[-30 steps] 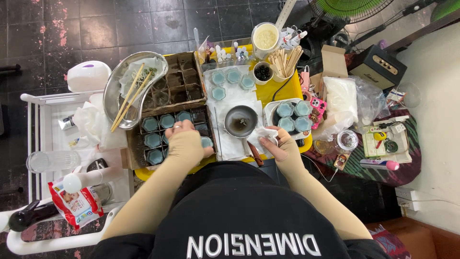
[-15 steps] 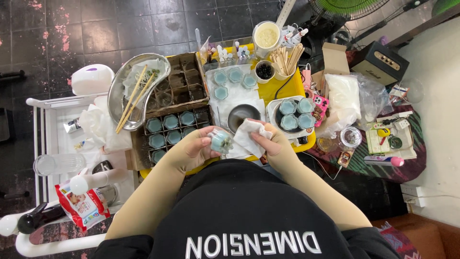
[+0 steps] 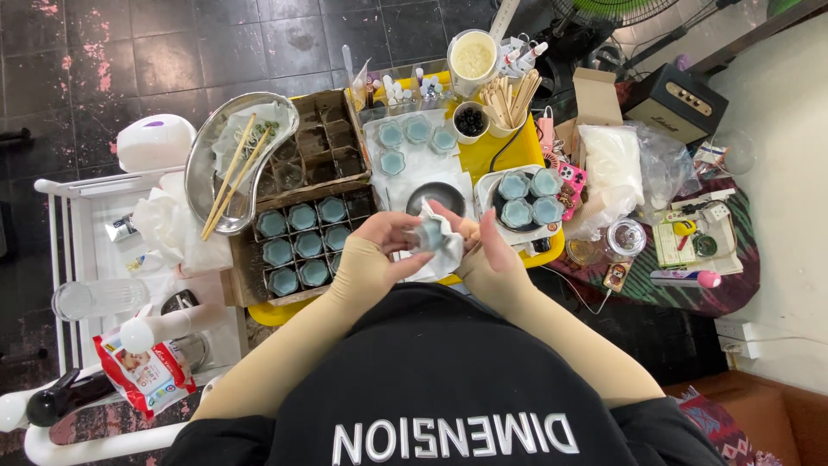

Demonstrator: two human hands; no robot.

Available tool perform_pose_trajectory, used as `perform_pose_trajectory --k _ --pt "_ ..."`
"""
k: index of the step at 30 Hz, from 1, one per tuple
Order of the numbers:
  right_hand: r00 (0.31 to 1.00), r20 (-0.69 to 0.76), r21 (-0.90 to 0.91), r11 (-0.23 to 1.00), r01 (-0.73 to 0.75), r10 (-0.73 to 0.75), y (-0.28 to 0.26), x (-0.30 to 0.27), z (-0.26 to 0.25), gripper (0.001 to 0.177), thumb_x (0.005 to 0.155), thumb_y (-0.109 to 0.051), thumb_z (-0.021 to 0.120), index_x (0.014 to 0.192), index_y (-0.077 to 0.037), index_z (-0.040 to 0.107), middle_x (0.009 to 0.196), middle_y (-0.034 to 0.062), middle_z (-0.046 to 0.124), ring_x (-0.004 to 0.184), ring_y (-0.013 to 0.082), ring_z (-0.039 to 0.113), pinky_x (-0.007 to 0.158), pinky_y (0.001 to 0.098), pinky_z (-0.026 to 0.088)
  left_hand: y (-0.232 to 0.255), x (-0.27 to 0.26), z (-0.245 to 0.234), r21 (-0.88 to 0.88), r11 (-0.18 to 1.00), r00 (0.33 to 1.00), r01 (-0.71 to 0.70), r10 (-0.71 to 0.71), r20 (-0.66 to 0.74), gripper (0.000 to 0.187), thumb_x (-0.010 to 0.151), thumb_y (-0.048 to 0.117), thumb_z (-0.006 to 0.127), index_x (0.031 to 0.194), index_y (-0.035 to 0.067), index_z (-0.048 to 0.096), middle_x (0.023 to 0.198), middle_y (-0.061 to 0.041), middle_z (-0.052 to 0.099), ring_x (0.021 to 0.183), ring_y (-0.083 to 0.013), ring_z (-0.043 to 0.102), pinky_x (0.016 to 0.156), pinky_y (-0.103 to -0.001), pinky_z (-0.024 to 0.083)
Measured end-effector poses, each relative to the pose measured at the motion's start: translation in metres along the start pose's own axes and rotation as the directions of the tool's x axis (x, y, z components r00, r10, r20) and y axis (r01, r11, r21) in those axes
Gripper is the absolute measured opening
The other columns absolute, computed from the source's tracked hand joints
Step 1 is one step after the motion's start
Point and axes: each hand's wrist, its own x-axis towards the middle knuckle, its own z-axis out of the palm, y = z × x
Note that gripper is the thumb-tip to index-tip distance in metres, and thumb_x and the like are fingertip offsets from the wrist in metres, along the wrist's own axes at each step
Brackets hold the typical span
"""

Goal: Cleaning and preparing small glass jars for candle making.

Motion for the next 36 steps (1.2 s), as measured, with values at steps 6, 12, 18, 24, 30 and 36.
perform_pose_trajectory --k 6,12,18,24,30,36 --pt "0.995 -0.09 -0.081 0.996 -0.04 0.033 0.018 0.004 -0.023 0.047 0.103 -0.015 0.06 0.148 -0.003 0.054 0.132 0.0057 0.066 0.118 0.0101 0.061 0.104 0.0286 0.048 0.019 -0.007 0.015 0.587 0.763 0.952 -0.269 0.305 0.039 0.047 0.083 0.01 0.086 0.124 0.01 0.065 0.109 -0.007 0.065 0.097 -0.0157 0.073 0.086 -0.03 0.063" --pt "0.968 -0.245 -0.326 0.937 -0.129 0.048 0.024 0.005 -0.033 0.034 0.098 -0.017 0.068 0.127 0.002 0.071 0.103 0.0073 0.074 0.085 0.0109 0.065 0.074 0.0267 0.049 0.002 -0.01 0.012 0.682 0.628 0.911 -0.375 0.388 0.143 0.049 0.08 0.015 0.087 0.124 0.011 0.064 0.112 -0.01 0.066 0.098 -0.024 0.071 0.084 -0.034 0.06" --pt "0.965 -0.255 -0.045 0.996 -0.077 0.063 0.036 0.014 -0.042 0.029 0.105 -0.021 0.062 0.116 0.004 0.071 0.105 0.0135 0.071 0.091 0.0168 0.068 0.085 0.0307 0.053 0.01 -0.01 0.012 0.713 0.59 0.912 -0.38 0.367 0.183 0.053 0.08 0.016 0.087 0.127 0.01 0.063 0.111 -0.011 0.068 0.097 -0.0253 0.071 0.082 -0.035 0.059" --pt "0.955 -0.291 0.447 0.873 0.193 -0.062 0.024 0.014 -0.026 0.037 0.101 -0.03 0.049 0.127 -0.005 0.06 0.139 0.0151 0.057 0.12 0.0251 0.066 0.107 0.0436 0.049 0.01 -0.004 0.009 0.558 0.778 0.951 -0.289 0.3 0.074 0.071 0.082 0.017 0.086 0.141 0.006 0.049 0.115 -0.01 0.069 0.099 -0.0187 0.072 0.089 -0.033 0.061" --pt "0.987 -0.145 -0.255 0.967 0.033 -0.072 0.044 0.009 -0.034 0.042 0.105 -0.02 0.057 0.144 -0.003 0.056 0.129 0.0086 0.065 0.111 0.0108 0.061 0.099 0.0281 0.048 0.013 -0.002 0.012 0.558 0.793 0.97 -0.243 0.203 0.133 0.082 0.08 0.017 0.085 0.147 0.005 0.039 0.115 -0.01 0.071 0.099 -0.0211 0.074 0.09 -0.034 0.06" --pt "0.988 -0.129 -0.307 0.951 0.042 -0.086 0.073 0.02 -0.065 0.031 0.11 -0.026 0.055 0.11 0.001 0.068 0.101 0.002 0.07 0.092 0.0068 0.061 0.082 0.0241 0.05 -0.015 -0.001 0.011 0.762 0.484 0.901 -0.43 0.284 0.328 0.073 0.081 0.013 0.084 0.143 0.008 0.046 0.12 -0.015 0.068 0.101 -0.0337 0.07 0.087 -0.042 0.057"
